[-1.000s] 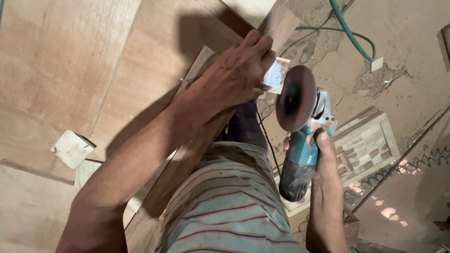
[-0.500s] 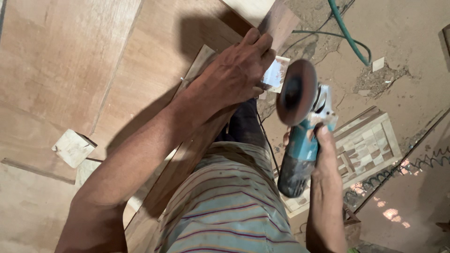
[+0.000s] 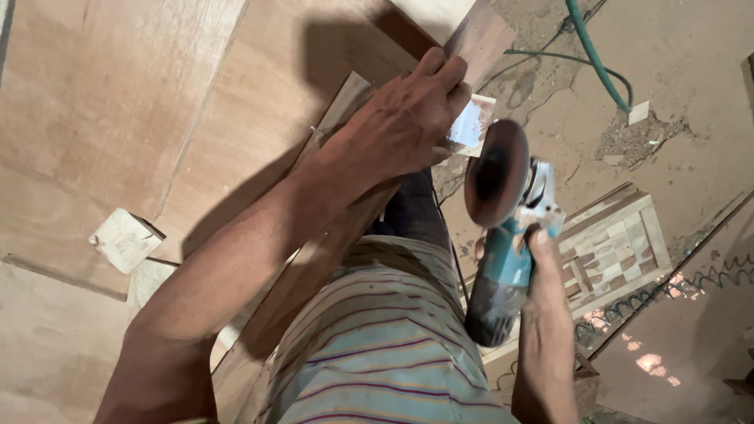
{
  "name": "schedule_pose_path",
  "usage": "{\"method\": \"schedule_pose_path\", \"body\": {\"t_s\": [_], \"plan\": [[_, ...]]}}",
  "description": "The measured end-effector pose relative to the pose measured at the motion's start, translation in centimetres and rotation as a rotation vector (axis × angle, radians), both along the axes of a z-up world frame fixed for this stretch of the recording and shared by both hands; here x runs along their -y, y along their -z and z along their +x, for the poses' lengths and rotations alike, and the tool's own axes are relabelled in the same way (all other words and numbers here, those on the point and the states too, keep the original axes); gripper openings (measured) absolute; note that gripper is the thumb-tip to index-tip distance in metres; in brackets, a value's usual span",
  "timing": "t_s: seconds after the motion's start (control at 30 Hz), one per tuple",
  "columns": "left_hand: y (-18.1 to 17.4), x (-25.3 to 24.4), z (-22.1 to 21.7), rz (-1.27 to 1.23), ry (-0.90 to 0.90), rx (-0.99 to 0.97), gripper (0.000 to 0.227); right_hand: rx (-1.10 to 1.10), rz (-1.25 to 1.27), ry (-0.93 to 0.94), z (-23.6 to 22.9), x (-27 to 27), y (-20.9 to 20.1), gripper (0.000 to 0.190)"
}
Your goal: The person assembles small wooden pieces onto a larger board using a pneumatic nail gun and an angle grinder. They apply glue to the pieces, position them, fasten them with nails, and grind the surface flush.
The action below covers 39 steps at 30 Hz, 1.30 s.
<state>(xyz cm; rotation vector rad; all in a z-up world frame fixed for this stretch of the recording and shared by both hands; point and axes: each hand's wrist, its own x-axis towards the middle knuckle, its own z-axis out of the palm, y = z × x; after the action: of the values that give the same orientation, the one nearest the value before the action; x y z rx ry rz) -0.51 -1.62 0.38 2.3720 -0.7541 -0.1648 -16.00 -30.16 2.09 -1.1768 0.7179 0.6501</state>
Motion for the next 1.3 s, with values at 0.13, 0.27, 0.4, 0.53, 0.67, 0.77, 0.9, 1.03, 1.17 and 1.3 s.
{"method": "schedule_pose_path", "body": {"t_s": [0.13, 0.27, 0.4, 0.53, 0.67, 0.77, 0.9, 1.03, 1.17, 1.3], "plan": [[-0.2, 0.0, 0.1, 0.005, 0.015, -0.034, 0.072, -0.005, -0.034, -0.023, -1.5, 0.1, -1.1, 0.084], [0.1, 0.2, 0.2, 0.061, 0.025, -0.088, 0.074, 0.052, -0.002, -0.049, 0.5, 0.0, -0.9, 0.084], [0.6, 0.4, 0.4, 0.088, 0.035, -0.047, 0.074, 0.100, -0.086, -0.096, 4.0, -0.3, 0.3, 0.082], [0.8, 0.0, 0.1, 0.064, 0.031, 0.029, 0.072, 0.162, -0.049, -0.054, 5.9, -0.5, 0.8, 0.081], [0.5, -0.2, -0.3, 0.023, 0.017, 0.013, 0.070, 0.113, -0.033, -0.041, 5.0, -0.5, 0.3, 0.080], [0.3, 0.2, -0.1, -0.020, -0.010, -0.037, 0.075, 0.068, -0.050, -0.086, 2.6, -0.2, -0.2, 0.081], [0.3, 0.1, -0.2, 0.023, -0.007, -0.104, 0.070, 0.032, -0.054, -0.058, -1.8, 0.8, -0.8, 0.081], [-0.2, 0.0, -0.4, 0.056, -0.043, -0.074, 0.070, 0.000, 0.025, 0.056, -5.0, 1.7, -0.9, 0.077], [-1.5, -1.6, -0.9, 0.100, -0.143, -0.070, 0.074, -0.008, 0.043, 0.275, -6.0, 1.7, -1.4, 0.070], [-1.2, -5.8, -1.5, -0.447, -0.108, -0.400, 0.041, -0.026, 0.035, 0.352, -5.3, 1.9, -2.1, 0.069]]}}
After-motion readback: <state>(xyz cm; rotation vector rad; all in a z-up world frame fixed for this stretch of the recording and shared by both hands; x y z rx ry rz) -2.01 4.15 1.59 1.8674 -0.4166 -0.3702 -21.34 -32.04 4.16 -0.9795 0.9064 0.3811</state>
